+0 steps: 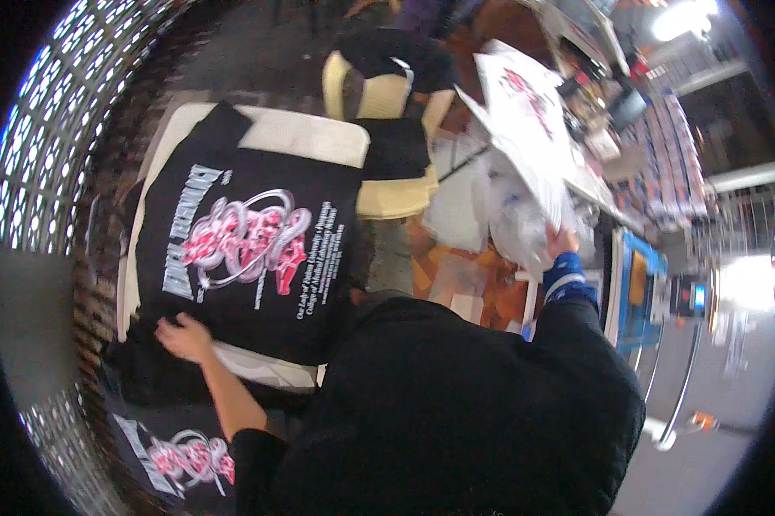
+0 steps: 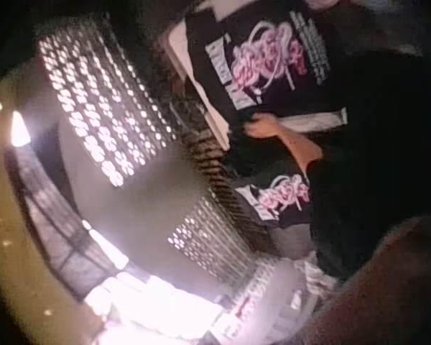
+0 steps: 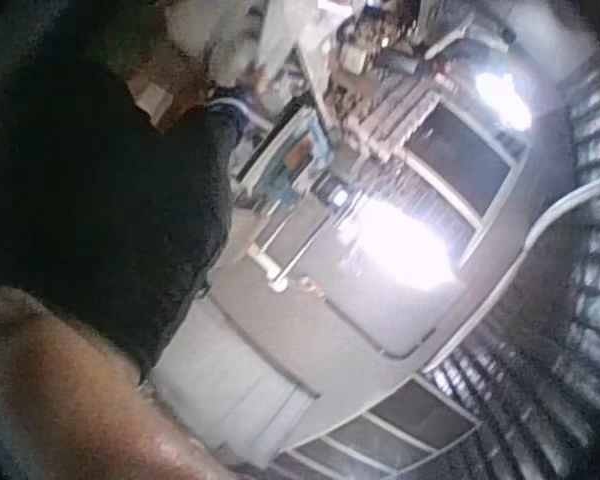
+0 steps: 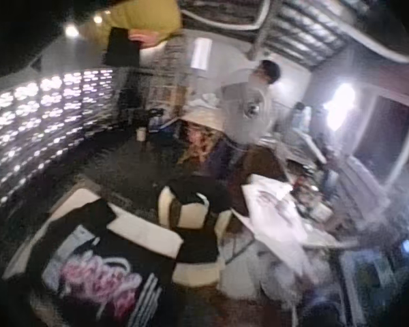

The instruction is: The person places black t-shirts on a heat press, aligns printed transfer sheets, and operates the press to apply designs. The person repeats this process for multiple shirts, stacking finished items on a nearby table.

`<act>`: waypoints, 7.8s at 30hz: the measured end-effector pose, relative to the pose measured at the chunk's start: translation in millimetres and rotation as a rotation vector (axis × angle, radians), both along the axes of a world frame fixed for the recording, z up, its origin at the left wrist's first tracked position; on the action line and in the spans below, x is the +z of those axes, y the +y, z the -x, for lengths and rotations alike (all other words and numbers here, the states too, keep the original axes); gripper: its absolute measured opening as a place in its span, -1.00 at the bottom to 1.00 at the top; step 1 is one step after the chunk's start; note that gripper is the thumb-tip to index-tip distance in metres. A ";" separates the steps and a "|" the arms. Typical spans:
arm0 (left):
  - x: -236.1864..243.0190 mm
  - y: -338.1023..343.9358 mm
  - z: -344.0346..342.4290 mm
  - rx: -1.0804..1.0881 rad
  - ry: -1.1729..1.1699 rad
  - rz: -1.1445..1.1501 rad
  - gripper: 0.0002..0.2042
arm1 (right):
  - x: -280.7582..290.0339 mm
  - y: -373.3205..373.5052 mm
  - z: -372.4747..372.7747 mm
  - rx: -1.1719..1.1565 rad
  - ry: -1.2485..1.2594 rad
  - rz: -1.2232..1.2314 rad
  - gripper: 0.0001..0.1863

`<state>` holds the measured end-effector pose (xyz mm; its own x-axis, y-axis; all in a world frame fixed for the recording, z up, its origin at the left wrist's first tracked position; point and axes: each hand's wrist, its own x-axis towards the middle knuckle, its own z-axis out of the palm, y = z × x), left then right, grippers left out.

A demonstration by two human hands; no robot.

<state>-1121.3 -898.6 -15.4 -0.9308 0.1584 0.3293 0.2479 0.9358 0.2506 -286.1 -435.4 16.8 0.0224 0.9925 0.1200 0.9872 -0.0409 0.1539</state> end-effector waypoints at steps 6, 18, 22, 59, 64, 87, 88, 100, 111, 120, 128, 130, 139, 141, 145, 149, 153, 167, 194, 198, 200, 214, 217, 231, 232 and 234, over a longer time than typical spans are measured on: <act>-15.3 -3.1 85.0 0.206 -0.385 0.173 -0.38 | -79.5 -218.3 -62.4 -0.572 0.225 0.427 -0.40; 82.0 158.2 -61.5 -0.276 -0.485 -0.624 -0.59 | -269.7 -141.4 -62.2 -0.579 0.259 0.735 -0.55; 101.2 232.3 -183.6 -0.680 -0.681 -0.490 -0.36 | -265.6 -73.1 -31.1 -0.583 0.604 0.522 -0.44; 202.7 258.2 -846.4 -2.393 -1.383 -0.230 -0.91 | 153.4 -666.7 -205.1 -0.918 0.434 -0.183 -0.42; 236.1 241.0 -959.9 -2.615 -1.188 -0.279 -0.88 | 195.2 -776.9 -279.0 -1.095 0.889 -0.666 -0.76; 133.3 248.8 -1591.6 -2.337 -0.470 0.305 -0.73 | 106.9 -746.3 -825.7 -1.705 0.503 -0.201 -0.62; 122.7 247.3 -1596.7 -2.175 -0.835 0.357 -0.74 | 90.5 -752.6 -833.0 -1.720 0.580 -0.266 -0.64; 229.0 64.7 -1408.3 -3.673 -0.125 0.091 -0.95 | 169.6 -607.0 -676.2 -0.942 2.137 -0.598 -0.13; 279.2 -55.2 -1371.1 -3.649 -1.053 -0.215 -0.08 | 470.0 -746.9 -438.7 -0.698 1.150 -0.102 -0.66; 321.0 -165.9 -1280.1 -3.556 -1.831 0.712 -0.66 | 588.9 -850.4 -199.0 -1.483 0.222 -0.291 -0.76; 369.8 -11.1 -1161.5 -3.760 -2.036 0.818 -0.44 | 472.0 -958.5 -123.5 -1.484 0.006 -0.162 -0.77; 365.4 18.3 -1118.6 -3.871 -1.583 1.194 -0.56 | 415.6 -968.2 -102.3 -1.474 0.225 -0.325 -0.64; 291.6 132.6 -1035.0 -3.332 -1.025 0.649 -0.84 | 266.0 -912.8 -162.2 -1.513 0.737 -0.732 -0.89; 288.0 148.7 -1035.0 -3.195 -1.349 0.147 -0.88 | 263.4 -898.6 -193.2 -1.495 0.817 -0.799 -0.89; 284.9 159.5 -1040.2 -2.959 -1.050 -0.440 -0.87 | 255.7 -872.5 -255.5 -1.186 0.993 -0.926 -0.89; 308.5 166.0 -1079.1 -2.591 -0.596 -0.873 -0.89 | 282.9 -833.8 -315.6 -1.154 0.631 -1.013 -0.93; 353.6 198.4 -1185.9 -2.499 -0.411 -0.602 -0.80 | 329.5 -819.9 -426.2 -1.335 0.203 -0.868 -0.77; 156.1 250.4 -1567.5 -2.045 -1.240 0.395 -0.72 | 63.9 -766.1 -860.3 -1.557 0.646 -0.496 -0.70; 178.2 183.1 -1250.5 -2.607 -0.817 -0.175 -0.81 | 91.6 -634.4 -741.8 -0.639 0.184 -0.151 -0.73; 237.6 195.6 -1213.1 -2.589 -0.636 -0.440 -0.85 | 84.9 -637.8 -745.4 -0.564 0.106 -0.156 -0.64; 264.3 207.5 -1198.7 -2.540 -0.525 -0.561 -0.84 | 84.0 -629.5 -740.5 -0.555 0.051 -0.098 -0.62; 256.7 406.4 -1157.5 -2.006 0.374 -0.331 -0.42 | 119.1 -763.9 -719.6 -1.170 0.094 -1.066 -0.73; 257.6 416.4 -1149.8 -2.042 0.332 -0.261 -0.35 | 124.4 -753.3 -664.5 -1.069 0.183 -1.138 -0.83; 300.8 237.4 -1129.7 -2.423 -0.045 -0.397 -0.21 | 246.9 -489.3 -386.3 -0.188 0.864 -0.924 -0.83; 307.0 227.6 -1116.1 -2.602 -0.206 -0.359 -0.13 | 253.0 -477.0 -379.3 -0.187 0.861 -0.919 -0.79; 317.2 225.5 -1081.3 -2.902 -0.530 -0.297 -0.19 | 268.4 -446.9 -359.0 -0.174 0.869 -0.895 -0.78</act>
<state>-40.0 -673.2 301.8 0.8452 0.1555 0.5113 -0.1682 -0.8307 0.5307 72.9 -882.3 285.2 0.5532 0.5473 0.6280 0.7196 0.0658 -0.6913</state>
